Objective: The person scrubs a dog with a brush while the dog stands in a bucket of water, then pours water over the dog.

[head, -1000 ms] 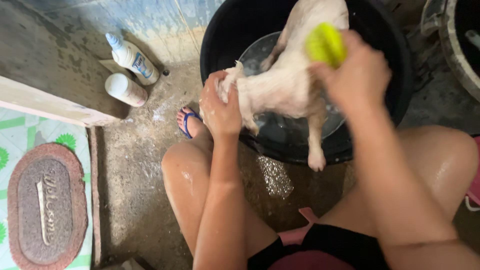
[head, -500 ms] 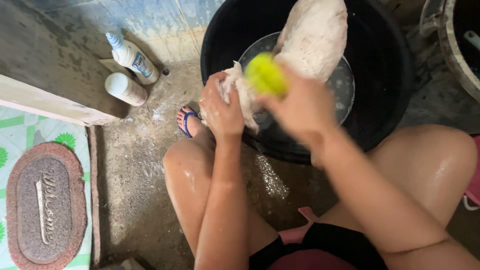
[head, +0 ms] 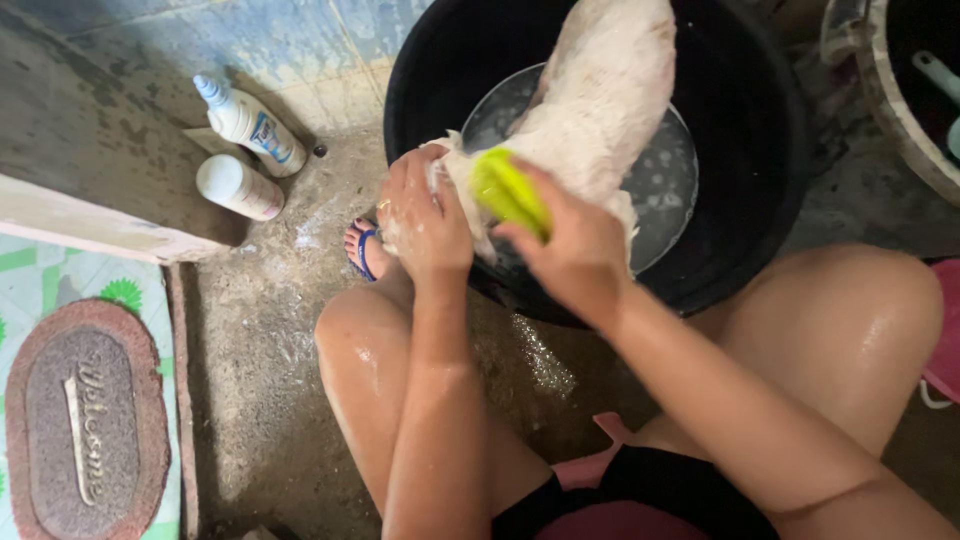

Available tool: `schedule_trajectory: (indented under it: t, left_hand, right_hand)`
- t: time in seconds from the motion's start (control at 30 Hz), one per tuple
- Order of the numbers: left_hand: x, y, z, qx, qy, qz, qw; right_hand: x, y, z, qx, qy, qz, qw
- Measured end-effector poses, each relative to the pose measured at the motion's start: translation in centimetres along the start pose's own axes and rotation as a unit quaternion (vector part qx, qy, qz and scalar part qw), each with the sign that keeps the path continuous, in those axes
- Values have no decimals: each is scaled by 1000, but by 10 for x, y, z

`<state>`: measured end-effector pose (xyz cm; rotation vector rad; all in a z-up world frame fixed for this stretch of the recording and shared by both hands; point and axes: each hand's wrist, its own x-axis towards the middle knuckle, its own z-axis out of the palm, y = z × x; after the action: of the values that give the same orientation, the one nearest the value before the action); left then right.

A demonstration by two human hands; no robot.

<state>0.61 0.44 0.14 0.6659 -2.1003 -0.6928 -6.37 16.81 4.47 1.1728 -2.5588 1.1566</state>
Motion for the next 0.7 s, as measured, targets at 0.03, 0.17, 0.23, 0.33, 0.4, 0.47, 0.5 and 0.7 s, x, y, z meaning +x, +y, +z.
schedule_trajectory:
  t: [0.03, 0.17, 0.23, 0.33, 0.4, 0.47, 0.5, 0.7]
  left_hand:
    - [2, 2, -2, 29, -29, -7, 999]
    - [6, 9, 0, 104, -69, 11, 992]
    - [8, 11, 8, 197, -63, 96, 974]
    - [12, 23, 42, 337, -21, 167, 926]
    - [9, 40, 68, 334, -45, 164, 927]
    - [17, 54, 91, 330, -66, 161, 928]
    - [25, 58, 103, 291, -105, 93, 946]
    - [50, 79, 169, 258, -51, 52, 963]
  right_hand:
    - [-1, 10, 2, -15, 6, -2, 1000]
    - [31, 81, -29, -134, 37, 23, 990]
    - [51, 104, -48, -126, 33, 13, 991]
    - [82, 127, -67, -224, 15, -13, 974]
    - [98, 148, -84, -186, 49, -38, 981]
    - [103, 172, -96, -148, 84, -65, 983]
    - [102, 183, -100, -92, 101, -59, 989]
    - [98, 221, -109, 74, 108, 3, 991]
